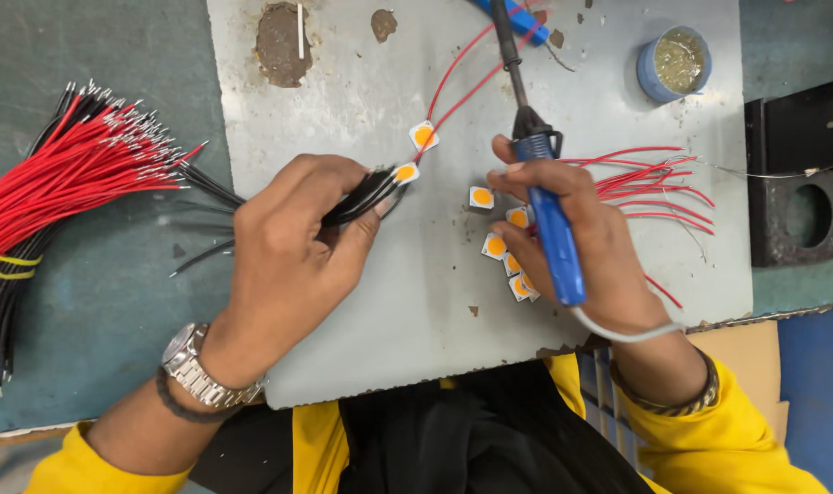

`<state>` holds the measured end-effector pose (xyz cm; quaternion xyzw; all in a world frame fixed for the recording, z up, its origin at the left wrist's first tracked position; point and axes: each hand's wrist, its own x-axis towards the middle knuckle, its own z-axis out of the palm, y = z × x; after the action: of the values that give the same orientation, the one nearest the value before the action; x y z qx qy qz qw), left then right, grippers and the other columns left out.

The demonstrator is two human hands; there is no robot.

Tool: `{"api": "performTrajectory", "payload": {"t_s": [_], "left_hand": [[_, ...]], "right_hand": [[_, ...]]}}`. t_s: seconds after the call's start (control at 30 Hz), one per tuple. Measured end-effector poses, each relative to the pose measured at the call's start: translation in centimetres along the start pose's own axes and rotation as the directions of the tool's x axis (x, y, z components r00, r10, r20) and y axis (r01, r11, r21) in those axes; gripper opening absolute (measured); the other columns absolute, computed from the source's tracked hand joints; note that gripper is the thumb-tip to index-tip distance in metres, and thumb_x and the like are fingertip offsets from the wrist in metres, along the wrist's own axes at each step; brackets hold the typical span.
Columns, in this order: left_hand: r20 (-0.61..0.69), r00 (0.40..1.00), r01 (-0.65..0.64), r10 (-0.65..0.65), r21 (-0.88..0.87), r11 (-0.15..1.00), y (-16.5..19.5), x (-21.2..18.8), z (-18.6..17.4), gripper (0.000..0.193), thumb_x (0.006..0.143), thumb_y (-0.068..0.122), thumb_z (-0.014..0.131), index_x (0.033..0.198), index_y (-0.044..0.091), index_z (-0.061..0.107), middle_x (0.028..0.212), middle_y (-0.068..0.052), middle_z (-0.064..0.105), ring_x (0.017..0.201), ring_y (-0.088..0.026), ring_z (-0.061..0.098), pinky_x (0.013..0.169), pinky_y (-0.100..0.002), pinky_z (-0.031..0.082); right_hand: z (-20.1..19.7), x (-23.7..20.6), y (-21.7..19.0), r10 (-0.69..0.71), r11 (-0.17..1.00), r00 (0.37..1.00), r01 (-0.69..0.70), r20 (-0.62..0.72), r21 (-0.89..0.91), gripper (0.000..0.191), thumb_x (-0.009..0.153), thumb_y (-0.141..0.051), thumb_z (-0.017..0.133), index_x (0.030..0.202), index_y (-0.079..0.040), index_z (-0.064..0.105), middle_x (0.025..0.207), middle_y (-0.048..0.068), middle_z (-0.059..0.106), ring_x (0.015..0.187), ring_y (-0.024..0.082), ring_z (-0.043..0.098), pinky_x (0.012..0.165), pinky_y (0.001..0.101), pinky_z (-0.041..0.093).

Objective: The person solders red and black wires onto small square LED light modules at a workbench. They hold each LED module steady with one hand, apply a soldering iron to its contact pads, dip stripped wire ends into a small cup of flux, and use pliers to trim and prepare wire ends, working through a bundle of wires one module at a time.

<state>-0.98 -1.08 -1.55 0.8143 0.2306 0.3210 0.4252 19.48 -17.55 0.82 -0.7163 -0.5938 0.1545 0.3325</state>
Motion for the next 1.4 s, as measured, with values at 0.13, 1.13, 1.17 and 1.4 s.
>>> {"api": "performTrajectory", "payload": {"t_s": [0.13, 1.13, 1.17, 1.4], "left_hand": [[0.014, 0.996, -0.09, 0.09, -0.033, 0.995, 0.5, 0.2, -0.2, 0.013, 0.099, -0.001, 0.072, 0.109, -0.005, 0.066, 0.109, -0.015, 0.069, 0.086, -0.024, 0.07, 0.075, -0.032, 0.056], [0.38, 0.862, -0.437, 0.334, 0.228, 0.87, -0.4, -1.7, 3.4, 0.024, 0.083, 0.018, 0.079, 0.091, 0.003, 0.062, 0.12, -0.012, 0.072, 0.054, -0.022, 0.061, 0.052, -0.035, 0.051], [0.393, 0.858, -0.447, 0.331, 0.251, 0.859, -0.5, -1.7, 3.6, 0.024, 0.083, 0.019, 0.078, 0.089, 0.003, 0.061, 0.121, -0.012, 0.072, 0.053, -0.022, 0.061, 0.052, -0.035, 0.051], [0.426, 0.839, -0.489, 0.339, 0.317, 0.813, -0.8, -1.5, 3.8, 0.019, 0.087, 0.017, 0.073, 0.087, 0.004, 0.06, 0.124, -0.012, 0.071, 0.051, -0.018, 0.057, 0.052, -0.034, 0.05]], "right_hand": [[1.4, -0.9, -0.2, -0.047, 0.994, 0.999, 0.045, 0.014, 0.103, 0.051, 0.092, 0.011, 0.065, 0.132, -0.008, 0.04, 0.131, 0.021, 0.065, 0.131, 0.03, 0.064, 0.095, 0.0327, 0.06], [3.3, -3.6, -0.1, -0.067, 0.979, 0.998, 0.07, -0.019, 0.189, 0.049, 0.095, 0.017, 0.055, 0.133, -0.006, 0.034, 0.142, 0.029, 0.06, 0.132, 0.033, 0.066, 0.104, 0.0344, 0.06], [3.2, -3.5, -0.2, -0.063, 0.979, 0.998, 0.064, -0.012, 0.194, 0.048, 0.095, 0.016, 0.055, 0.133, -0.006, 0.034, 0.144, 0.029, 0.059, 0.132, 0.032, 0.067, 0.103, 0.0339, 0.06], [1.4, -4.3, 1.0, 0.004, 0.952, 0.999, 0.012, -0.051, 0.306, 0.033, 0.096, 0.012, 0.06, 0.125, 0.0, 0.051, 0.133, 0.021, 0.065, 0.124, 0.036, 0.069, 0.106, 0.0422, 0.057]]}}
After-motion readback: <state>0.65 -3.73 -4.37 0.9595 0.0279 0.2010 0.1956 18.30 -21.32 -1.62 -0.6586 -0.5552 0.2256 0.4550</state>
